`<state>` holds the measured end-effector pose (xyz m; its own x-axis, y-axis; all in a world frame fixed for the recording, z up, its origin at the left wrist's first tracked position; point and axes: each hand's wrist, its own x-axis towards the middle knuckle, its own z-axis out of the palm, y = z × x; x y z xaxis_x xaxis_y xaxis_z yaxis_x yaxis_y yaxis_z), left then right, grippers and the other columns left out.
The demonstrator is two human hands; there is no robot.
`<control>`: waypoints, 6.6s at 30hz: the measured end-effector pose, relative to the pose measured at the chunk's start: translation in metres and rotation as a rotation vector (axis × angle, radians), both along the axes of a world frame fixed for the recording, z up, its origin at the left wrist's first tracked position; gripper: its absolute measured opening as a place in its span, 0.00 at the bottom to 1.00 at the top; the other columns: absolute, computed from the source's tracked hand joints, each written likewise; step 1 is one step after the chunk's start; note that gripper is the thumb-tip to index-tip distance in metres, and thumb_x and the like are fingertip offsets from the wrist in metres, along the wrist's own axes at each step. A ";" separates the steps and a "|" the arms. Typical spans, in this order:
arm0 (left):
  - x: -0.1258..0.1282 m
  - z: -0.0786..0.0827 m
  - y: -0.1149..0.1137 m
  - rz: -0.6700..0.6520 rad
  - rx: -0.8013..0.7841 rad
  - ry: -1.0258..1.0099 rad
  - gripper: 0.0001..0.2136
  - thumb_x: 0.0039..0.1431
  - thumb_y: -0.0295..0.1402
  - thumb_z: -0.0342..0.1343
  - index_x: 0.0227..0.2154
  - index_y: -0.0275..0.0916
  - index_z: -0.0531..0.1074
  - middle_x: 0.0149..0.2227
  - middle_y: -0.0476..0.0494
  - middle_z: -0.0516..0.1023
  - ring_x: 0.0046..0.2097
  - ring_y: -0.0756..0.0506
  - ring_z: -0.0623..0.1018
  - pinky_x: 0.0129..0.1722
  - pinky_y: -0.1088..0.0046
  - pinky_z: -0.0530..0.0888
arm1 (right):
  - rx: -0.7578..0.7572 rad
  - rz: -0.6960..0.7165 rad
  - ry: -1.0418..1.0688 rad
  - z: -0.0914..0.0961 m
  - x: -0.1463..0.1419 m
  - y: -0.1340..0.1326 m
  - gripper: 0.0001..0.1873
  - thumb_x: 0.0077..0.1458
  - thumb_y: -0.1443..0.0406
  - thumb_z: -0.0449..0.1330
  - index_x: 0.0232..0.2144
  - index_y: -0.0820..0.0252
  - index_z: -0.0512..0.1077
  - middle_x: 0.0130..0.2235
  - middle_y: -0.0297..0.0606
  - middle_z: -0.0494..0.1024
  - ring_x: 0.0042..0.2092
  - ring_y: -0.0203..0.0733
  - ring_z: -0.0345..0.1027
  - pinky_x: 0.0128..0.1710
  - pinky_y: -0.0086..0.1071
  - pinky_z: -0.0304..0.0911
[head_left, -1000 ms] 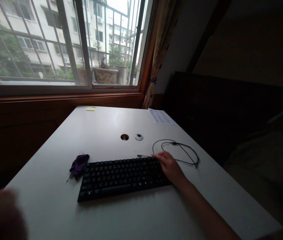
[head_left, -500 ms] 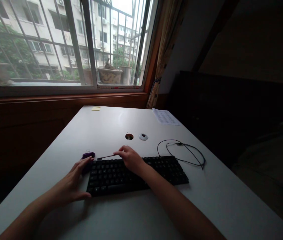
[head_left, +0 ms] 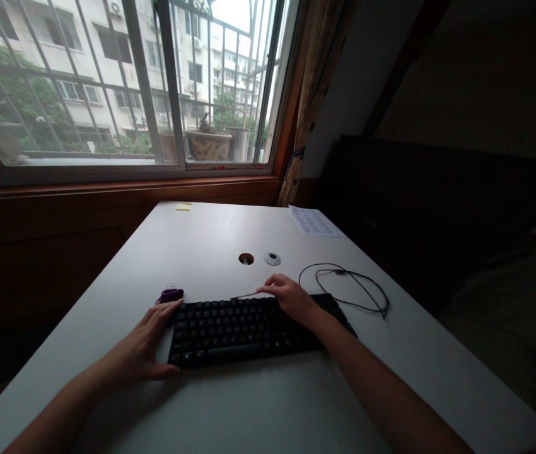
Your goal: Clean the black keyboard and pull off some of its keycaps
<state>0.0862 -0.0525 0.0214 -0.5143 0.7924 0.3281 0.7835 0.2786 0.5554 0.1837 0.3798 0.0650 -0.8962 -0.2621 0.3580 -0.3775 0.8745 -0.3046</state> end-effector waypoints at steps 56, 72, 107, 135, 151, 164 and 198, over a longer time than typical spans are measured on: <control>-0.002 0.006 -0.003 -0.035 -0.051 -0.063 0.57 0.49 0.37 0.74 0.75 0.54 0.43 0.71 0.30 0.56 0.70 0.23 0.62 0.65 0.35 0.67 | 0.092 0.086 -0.060 0.011 -0.001 -0.073 0.34 0.57 0.82 0.54 0.55 0.45 0.80 0.46 0.37 0.81 0.44 0.39 0.73 0.49 0.33 0.68; -0.003 0.008 -0.003 -0.038 -0.060 -0.046 0.56 0.48 0.35 0.74 0.75 0.54 0.45 0.70 0.31 0.57 0.68 0.22 0.64 0.65 0.35 0.67 | 0.151 -0.168 -0.020 0.006 0.074 0.039 0.33 0.58 0.80 0.53 0.55 0.47 0.81 0.47 0.40 0.82 0.47 0.42 0.75 0.50 0.35 0.70; -0.013 -0.004 -0.009 -0.050 -0.061 -0.052 0.53 0.53 0.43 0.73 0.75 0.56 0.45 0.72 0.33 0.56 0.70 0.23 0.62 0.67 0.35 0.65 | -0.275 -0.489 0.064 0.007 0.139 0.081 0.18 0.69 0.54 0.56 0.48 0.51 0.84 0.40 0.40 0.82 0.43 0.45 0.77 0.47 0.38 0.71; -0.010 0.003 -0.005 -0.076 -0.011 -0.074 0.52 0.56 0.46 0.72 0.76 0.52 0.44 0.68 0.29 0.59 0.67 0.24 0.66 0.64 0.37 0.68 | 0.200 0.019 -0.133 0.021 0.001 -0.121 0.31 0.62 0.76 0.57 0.58 0.39 0.78 0.48 0.35 0.81 0.39 0.37 0.73 0.39 0.29 0.63; -0.012 0.001 -0.005 -0.076 0.000 -0.056 0.52 0.54 0.44 0.72 0.75 0.53 0.46 0.68 0.31 0.60 0.67 0.25 0.66 0.64 0.36 0.69 | 0.216 -0.058 -0.131 0.024 0.030 -0.070 0.30 0.60 0.76 0.57 0.56 0.40 0.80 0.45 0.35 0.81 0.38 0.36 0.72 0.39 0.28 0.61; -0.014 0.001 -0.007 -0.080 -0.019 -0.048 0.51 0.55 0.44 0.72 0.75 0.55 0.46 0.68 0.31 0.61 0.67 0.24 0.68 0.65 0.34 0.68 | 0.236 -0.139 -0.170 0.035 0.062 -0.020 0.29 0.62 0.75 0.56 0.55 0.40 0.81 0.43 0.35 0.82 0.39 0.37 0.73 0.38 0.28 0.61; -0.018 -0.005 -0.011 -0.054 -0.035 -0.048 0.50 0.56 0.45 0.71 0.75 0.50 0.48 0.69 0.30 0.60 0.68 0.25 0.67 0.66 0.38 0.68 | 0.162 -0.391 -0.244 0.033 0.134 0.141 0.32 0.58 0.76 0.49 0.52 0.43 0.83 0.46 0.38 0.81 0.42 0.40 0.76 0.45 0.32 0.65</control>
